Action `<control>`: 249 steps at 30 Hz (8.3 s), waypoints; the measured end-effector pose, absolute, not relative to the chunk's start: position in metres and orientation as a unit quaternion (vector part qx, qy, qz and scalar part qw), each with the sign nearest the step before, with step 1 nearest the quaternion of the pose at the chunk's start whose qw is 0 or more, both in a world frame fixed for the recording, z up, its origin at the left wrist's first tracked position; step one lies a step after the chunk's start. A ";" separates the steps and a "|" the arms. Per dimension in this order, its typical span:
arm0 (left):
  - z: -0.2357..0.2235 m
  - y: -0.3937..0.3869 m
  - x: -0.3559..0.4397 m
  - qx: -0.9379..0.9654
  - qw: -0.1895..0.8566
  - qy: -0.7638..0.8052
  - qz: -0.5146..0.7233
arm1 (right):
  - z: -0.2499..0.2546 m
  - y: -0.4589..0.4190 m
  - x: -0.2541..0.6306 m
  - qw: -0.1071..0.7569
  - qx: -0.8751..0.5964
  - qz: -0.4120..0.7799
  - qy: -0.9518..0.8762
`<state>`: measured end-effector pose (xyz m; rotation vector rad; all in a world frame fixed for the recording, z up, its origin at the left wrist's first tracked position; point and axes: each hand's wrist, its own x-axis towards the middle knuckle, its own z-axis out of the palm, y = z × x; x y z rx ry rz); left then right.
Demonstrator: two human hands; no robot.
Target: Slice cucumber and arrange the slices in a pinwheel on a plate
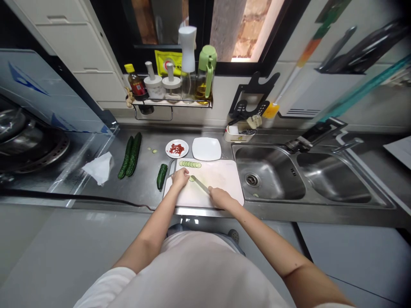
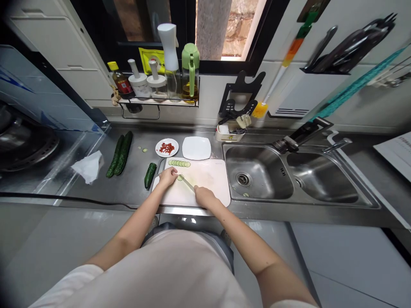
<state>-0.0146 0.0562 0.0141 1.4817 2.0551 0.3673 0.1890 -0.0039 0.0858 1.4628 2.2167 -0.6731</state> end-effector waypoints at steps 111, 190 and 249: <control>0.024 0.096 0.035 0.652 0.160 0.733 0.105 | 0.069 -0.023 0.240 0.095 0.681 -0.302 0.660; 0.005 0.032 0.016 0.590 0.255 0.751 0.153 | 0.084 -0.026 0.199 0.186 0.552 -0.225 0.781; 0.003 0.022 0.018 0.628 0.221 0.731 0.151 | 0.069 -0.024 0.237 0.083 0.694 -0.218 0.682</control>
